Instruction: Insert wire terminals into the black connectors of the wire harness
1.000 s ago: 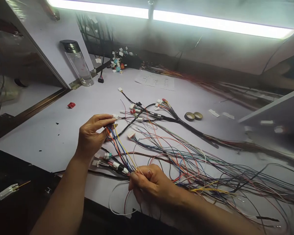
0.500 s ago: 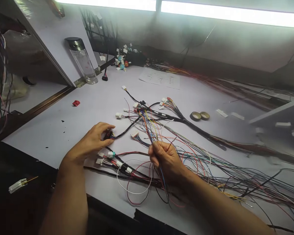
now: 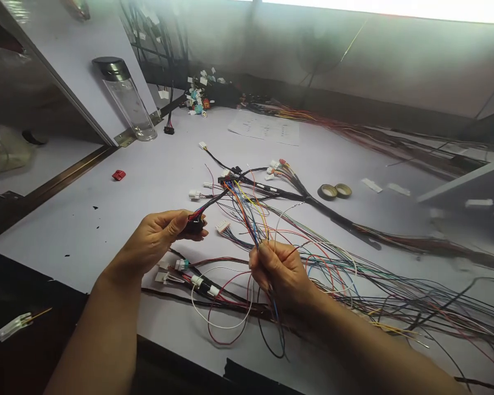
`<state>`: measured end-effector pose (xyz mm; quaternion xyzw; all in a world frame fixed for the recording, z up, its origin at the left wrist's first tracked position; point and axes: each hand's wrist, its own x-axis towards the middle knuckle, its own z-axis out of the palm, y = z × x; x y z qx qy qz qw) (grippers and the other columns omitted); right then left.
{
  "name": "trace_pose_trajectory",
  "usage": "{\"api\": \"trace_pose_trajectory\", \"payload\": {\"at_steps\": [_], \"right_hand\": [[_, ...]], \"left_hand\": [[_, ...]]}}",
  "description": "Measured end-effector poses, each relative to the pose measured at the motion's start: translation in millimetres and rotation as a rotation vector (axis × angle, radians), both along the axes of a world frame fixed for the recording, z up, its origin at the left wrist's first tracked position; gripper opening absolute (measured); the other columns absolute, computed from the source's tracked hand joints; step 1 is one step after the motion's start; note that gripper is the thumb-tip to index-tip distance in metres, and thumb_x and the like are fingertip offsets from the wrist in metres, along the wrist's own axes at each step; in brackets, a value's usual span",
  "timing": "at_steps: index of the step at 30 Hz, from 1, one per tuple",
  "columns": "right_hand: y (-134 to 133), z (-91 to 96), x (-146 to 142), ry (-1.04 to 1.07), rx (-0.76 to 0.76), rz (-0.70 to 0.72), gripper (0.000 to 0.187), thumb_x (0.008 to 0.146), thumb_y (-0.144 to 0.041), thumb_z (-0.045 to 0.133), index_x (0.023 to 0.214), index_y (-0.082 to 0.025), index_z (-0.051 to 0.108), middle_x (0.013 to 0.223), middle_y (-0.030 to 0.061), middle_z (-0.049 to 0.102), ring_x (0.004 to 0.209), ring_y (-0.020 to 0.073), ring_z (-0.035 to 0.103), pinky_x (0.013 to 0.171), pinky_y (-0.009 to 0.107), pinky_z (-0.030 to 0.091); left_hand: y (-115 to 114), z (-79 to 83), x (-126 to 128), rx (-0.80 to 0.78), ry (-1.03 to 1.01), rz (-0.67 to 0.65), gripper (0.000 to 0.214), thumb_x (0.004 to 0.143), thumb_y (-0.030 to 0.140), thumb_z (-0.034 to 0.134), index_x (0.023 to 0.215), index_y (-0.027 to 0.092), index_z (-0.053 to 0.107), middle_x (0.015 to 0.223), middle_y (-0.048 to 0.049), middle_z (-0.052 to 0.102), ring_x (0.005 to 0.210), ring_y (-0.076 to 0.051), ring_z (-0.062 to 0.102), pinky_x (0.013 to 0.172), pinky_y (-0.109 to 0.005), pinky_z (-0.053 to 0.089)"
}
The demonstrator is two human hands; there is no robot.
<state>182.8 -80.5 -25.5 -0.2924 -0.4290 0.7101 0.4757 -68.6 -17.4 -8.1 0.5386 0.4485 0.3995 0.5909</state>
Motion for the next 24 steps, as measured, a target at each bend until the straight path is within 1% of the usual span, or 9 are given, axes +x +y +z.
{"api": "trace_pose_trajectory", "payload": {"at_steps": [3,8,13,16,21,24], "right_hand": [[-0.4,0.4,-0.9,-0.009,-0.008,0.026,0.036,0.097,-0.044,0.051,0.078,-0.016,0.063,0.048,-0.0065,0.043,0.04,0.0038,0.032,0.042,0.018,0.027],[0.1,0.2,-0.7,-0.02,-0.018,0.058,0.037,0.096,-0.046,0.052,0.079,-0.015,0.063,0.048,-0.0058,0.043,0.041,0.0047,0.033,0.042,0.019,0.027],[-0.4,0.0,-0.8,-0.025,-0.031,0.061,0.038,0.095,-0.047,0.052,0.078,-0.015,0.062,0.048,-0.0056,0.043,0.042,0.0049,0.035,0.043,0.019,0.027],[-0.8,0.2,-1.3,-0.037,-0.039,0.068,0.04,0.094,-0.049,0.053,0.076,-0.015,0.061,0.048,-0.0057,0.043,0.04,0.0046,0.033,0.041,0.019,0.028],[0.0,-0.2,-1.9,-0.028,-0.027,0.07,0.04,0.095,-0.049,0.052,0.077,-0.015,0.061,0.048,-0.0062,0.043,0.04,0.0041,0.033,0.042,0.018,0.028],[1.6,-0.4,-2.5,-0.049,-0.036,0.062,0.04,0.094,-0.051,0.052,0.078,-0.015,0.061,0.048,-0.0062,0.043,0.041,0.0043,0.033,0.044,0.019,0.027]], "left_hand": [[-0.6,-0.2,2.4,-0.01,-0.097,0.001,0.036,0.088,0.046,0.059,0.098,0.016,0.076,0.096,-0.0118,0.073,0.08,-0.024,0.07,0.081,-0.04,0.057],[-1.6,3.7,7.5,0.02,-0.16,-0.028,0.038,0.085,0.049,0.062,0.098,0.017,0.077,0.094,-0.0111,0.071,0.077,-0.022,0.066,0.077,-0.037,0.056],[-3.0,5.5,8.6,0.056,-0.173,-0.05,0.039,0.083,0.052,0.063,0.093,0.017,0.078,0.091,-0.0118,0.068,0.078,-0.023,0.063,0.074,-0.038,0.053],[-2.8,4.7,7.0,0.069,-0.155,-0.063,0.041,0.083,0.054,0.062,0.094,0.017,0.077,0.088,-0.012,0.067,0.078,-0.023,0.061,0.074,-0.038,0.052],[-3.3,7.7,7.3,0.088,-0.109,-0.19,0.041,0.086,0.053,0.057,0.095,0.019,0.077,0.088,-0.0113,0.066,0.08,-0.022,0.061,0.076,-0.036,0.05],[-3.9,8.8,10.0,0.062,-0.065,-0.3,0.036,0.08,0.051,0.067,0.094,0.019,0.078,0.089,-0.0117,0.067,0.08,-0.023,0.063,0.076,-0.036,0.051]]}}
